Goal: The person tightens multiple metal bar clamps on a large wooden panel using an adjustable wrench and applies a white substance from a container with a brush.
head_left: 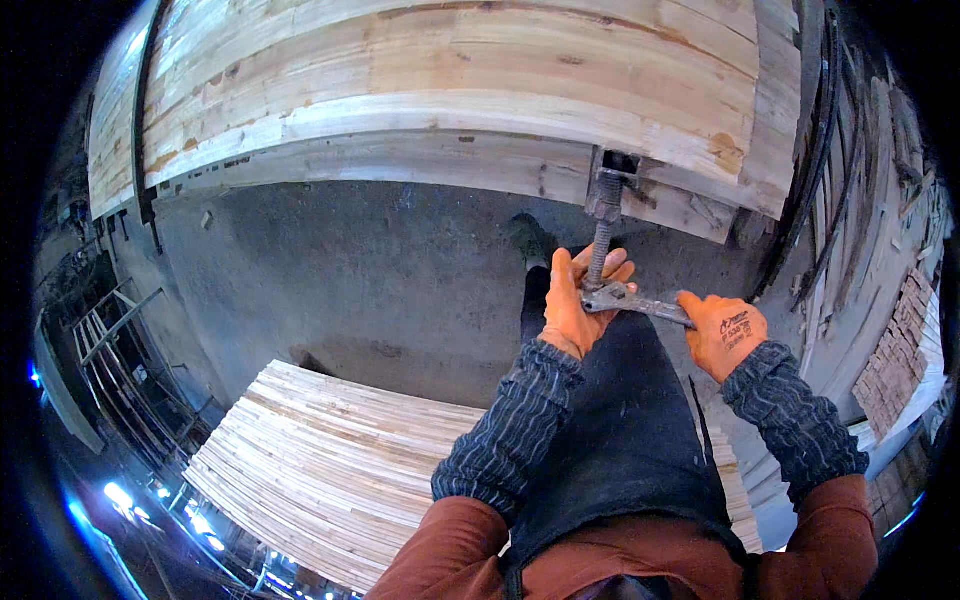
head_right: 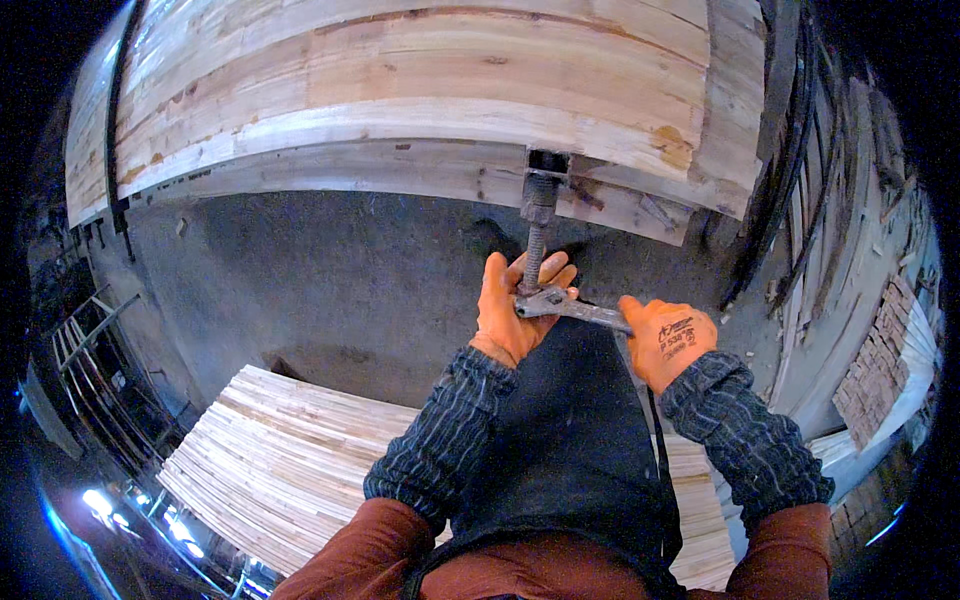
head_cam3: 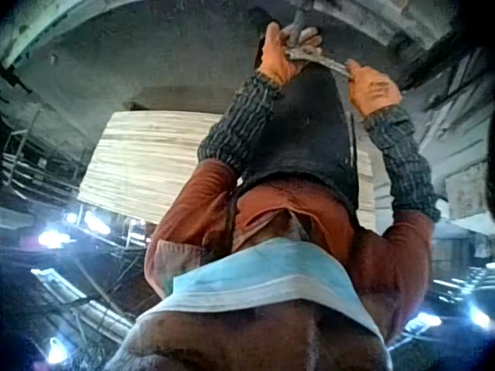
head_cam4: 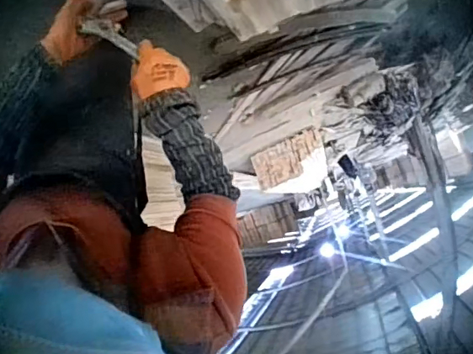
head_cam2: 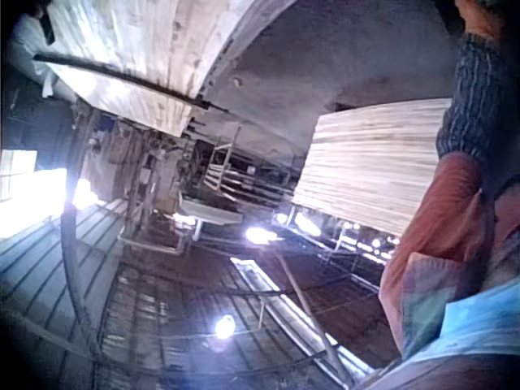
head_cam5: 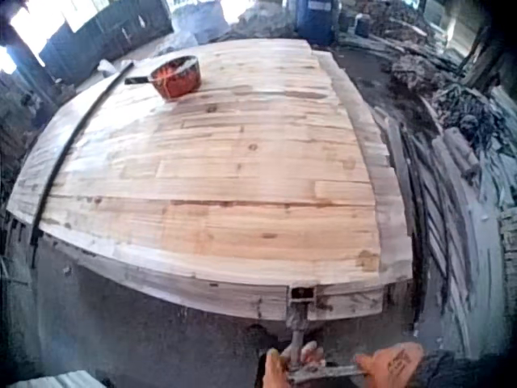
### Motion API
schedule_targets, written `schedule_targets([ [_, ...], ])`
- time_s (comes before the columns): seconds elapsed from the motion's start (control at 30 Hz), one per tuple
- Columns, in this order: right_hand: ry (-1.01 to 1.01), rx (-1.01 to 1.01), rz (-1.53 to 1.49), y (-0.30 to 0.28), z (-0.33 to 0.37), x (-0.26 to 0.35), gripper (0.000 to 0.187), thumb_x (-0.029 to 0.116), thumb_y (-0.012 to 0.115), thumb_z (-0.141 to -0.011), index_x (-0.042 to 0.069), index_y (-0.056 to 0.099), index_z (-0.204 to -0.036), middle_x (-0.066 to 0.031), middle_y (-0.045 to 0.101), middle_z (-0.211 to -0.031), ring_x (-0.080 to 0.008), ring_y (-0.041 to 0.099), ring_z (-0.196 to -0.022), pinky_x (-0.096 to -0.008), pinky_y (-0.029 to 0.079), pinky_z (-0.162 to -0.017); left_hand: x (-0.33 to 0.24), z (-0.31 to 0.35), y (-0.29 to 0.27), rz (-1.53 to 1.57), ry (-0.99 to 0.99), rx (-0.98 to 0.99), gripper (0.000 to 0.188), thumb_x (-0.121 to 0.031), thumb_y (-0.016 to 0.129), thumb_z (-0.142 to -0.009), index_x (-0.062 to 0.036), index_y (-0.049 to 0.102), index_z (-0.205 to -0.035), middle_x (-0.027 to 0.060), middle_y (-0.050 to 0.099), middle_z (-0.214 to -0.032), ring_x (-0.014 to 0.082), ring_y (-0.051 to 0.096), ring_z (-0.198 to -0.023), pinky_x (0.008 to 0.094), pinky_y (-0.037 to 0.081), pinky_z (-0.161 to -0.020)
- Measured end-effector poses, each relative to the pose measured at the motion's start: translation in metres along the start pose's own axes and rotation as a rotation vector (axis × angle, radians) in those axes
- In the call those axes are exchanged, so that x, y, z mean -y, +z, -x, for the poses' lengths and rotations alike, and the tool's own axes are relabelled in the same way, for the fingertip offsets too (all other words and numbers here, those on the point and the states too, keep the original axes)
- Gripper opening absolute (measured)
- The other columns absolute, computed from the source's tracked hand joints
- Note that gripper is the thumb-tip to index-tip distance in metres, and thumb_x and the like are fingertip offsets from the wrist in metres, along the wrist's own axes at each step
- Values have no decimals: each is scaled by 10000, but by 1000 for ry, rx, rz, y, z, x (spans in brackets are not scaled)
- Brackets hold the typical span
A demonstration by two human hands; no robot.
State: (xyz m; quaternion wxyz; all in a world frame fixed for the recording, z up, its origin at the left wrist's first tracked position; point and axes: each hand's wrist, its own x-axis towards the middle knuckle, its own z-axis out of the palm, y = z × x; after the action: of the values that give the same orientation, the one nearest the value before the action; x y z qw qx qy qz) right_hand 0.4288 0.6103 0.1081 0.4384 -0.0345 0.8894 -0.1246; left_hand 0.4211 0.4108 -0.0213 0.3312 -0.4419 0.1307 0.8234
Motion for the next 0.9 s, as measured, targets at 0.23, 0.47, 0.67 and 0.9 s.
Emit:
schedule_targets([
  [0.23,41,30,-149,36,-11,14,332,266,598,-857,57,546,-1110,-208,658,-895,-396,640,-835,-484,511,-723,-8,-5,9,-338,-92,-213,488,-401,246,-1020,-20,506,-1177,174,658,-982,333,659,-897,463,542,-787],
  [0.47,46,35,-270,51,-62,47,477,202,643,-822,-18,475,-1210,-241,654,-901,-408,642,-843,-468,519,-742,-1,-14,-5,-382,69,-188,456,-369,295,-1011,10,522,-1128,203,671,-977,334,657,-880,448,543,-791],
  [0.67,-12,72,-259,63,-71,35,397,200,653,-807,-8,501,-1109,-230,663,-920,-396,650,-851,-466,529,-739,10,-17,-13,-519,276,-181,425,-320,321,-995,40,523,-1097,197,672,-940,308,655,-838,429,542,-782],
  [0.9,-111,71,-323,75,-82,18,352,213,642,-791,-11,534,-1040,-228,656,-895,-400,641,-856,-468,513,-732,22,-11,0,-514,430,-234,411,-276,314,-994,60,545,-1050,157,650,-893,240,634,-786,374,533,-755],
])
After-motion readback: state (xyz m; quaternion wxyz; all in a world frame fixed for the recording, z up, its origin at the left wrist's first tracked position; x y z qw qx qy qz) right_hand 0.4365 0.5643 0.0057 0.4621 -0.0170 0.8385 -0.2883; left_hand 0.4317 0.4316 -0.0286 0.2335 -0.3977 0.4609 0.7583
